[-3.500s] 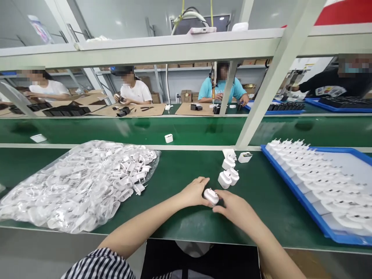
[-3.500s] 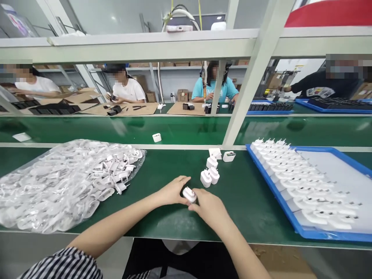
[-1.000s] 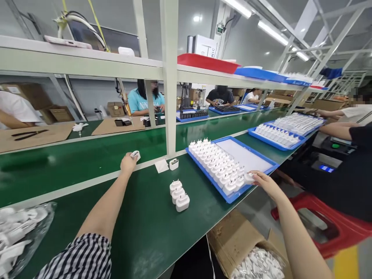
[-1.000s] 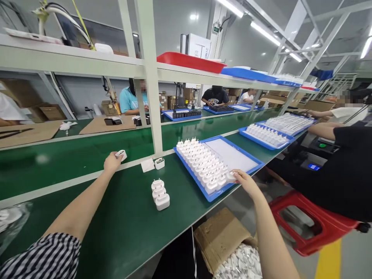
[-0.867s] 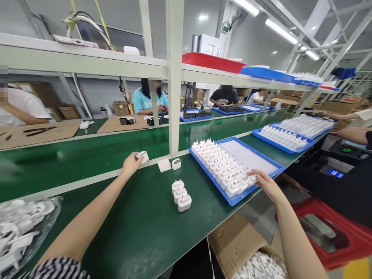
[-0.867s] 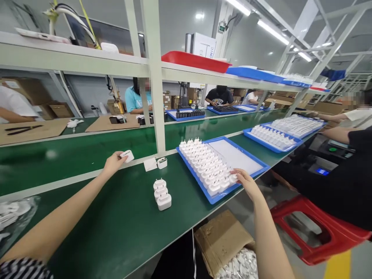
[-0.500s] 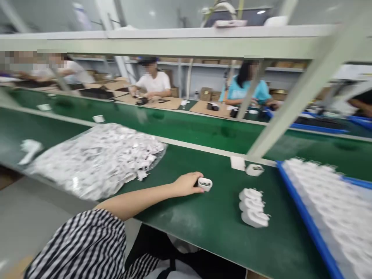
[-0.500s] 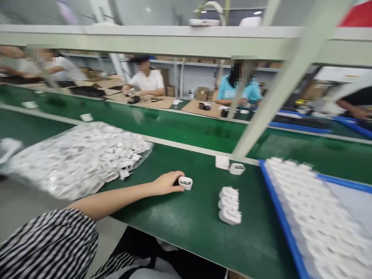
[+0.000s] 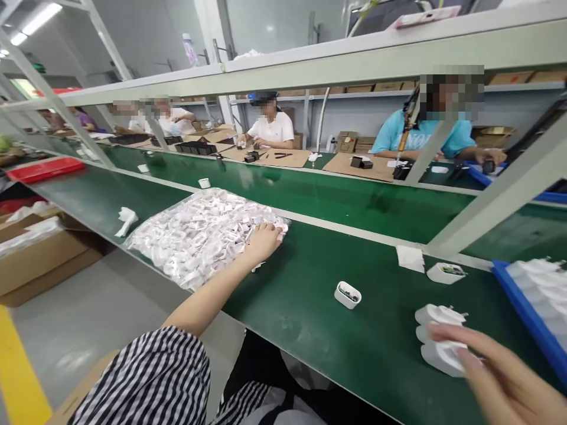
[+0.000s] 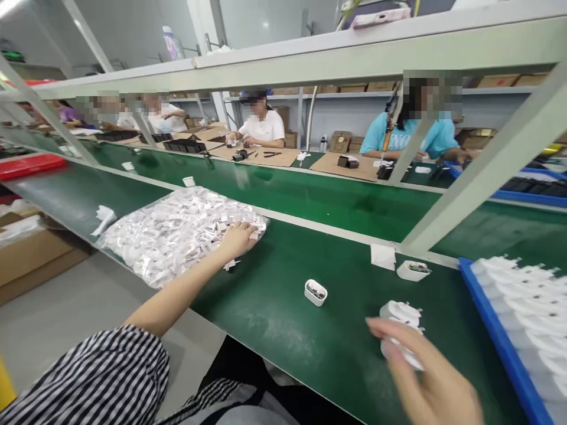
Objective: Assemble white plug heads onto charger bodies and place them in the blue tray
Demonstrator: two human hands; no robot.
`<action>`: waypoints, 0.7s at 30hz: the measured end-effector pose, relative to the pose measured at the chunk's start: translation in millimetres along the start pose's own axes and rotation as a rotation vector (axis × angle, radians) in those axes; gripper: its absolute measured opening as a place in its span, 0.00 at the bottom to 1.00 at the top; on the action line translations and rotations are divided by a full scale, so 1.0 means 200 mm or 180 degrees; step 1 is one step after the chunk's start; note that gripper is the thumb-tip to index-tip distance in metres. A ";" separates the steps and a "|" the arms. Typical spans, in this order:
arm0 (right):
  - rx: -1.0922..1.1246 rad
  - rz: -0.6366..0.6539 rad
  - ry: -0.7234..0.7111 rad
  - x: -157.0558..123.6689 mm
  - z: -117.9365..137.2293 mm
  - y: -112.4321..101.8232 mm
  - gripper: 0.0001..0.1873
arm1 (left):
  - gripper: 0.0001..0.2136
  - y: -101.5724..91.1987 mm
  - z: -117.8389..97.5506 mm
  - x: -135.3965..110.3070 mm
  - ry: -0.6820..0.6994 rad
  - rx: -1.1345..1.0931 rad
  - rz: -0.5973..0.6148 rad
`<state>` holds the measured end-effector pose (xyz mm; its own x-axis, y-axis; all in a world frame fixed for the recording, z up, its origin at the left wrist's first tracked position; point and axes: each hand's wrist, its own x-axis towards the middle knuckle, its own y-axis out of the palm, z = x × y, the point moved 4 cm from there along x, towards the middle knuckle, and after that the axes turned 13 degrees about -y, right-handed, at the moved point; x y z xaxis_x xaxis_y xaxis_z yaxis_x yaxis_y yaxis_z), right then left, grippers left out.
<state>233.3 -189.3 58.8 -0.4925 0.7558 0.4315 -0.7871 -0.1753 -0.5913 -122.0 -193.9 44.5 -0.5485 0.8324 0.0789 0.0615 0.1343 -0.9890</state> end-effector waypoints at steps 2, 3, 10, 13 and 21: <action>-0.0260 0.0324 -0.0657 0.06 0.13 0.14 0.15 | 0.14 -0.04 -0.13 -0.09 0.0585 -0.0886 0.0282; -0.0391 0.0443 -0.0943 0.10 0.17 0.21 0.17 | 0.13 -0.05 -0.21 -0.14 0.0910 -0.1439 0.0662; -0.1014 0.0526 -0.1506 0.27 0.14 0.41 0.14 | 0.18 0.03 -0.59 -0.34 0.1259 -0.3061 0.3177; -0.0970 0.0086 -0.0939 0.25 0.07 0.39 0.12 | 0.21 0.09 -0.57 -0.29 0.0999 -0.2867 0.2485; -0.1038 0.0438 -0.0058 0.23 -0.02 0.51 0.09 | 0.20 0.22 -0.57 -0.34 0.1522 -0.1425 0.1657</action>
<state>131.8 -169.1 15.0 -0.5945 0.7272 0.3431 -0.5545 -0.0617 -0.8299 12.1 -183.3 9.3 0.0484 0.9720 -0.2301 0.5899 -0.2137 -0.7787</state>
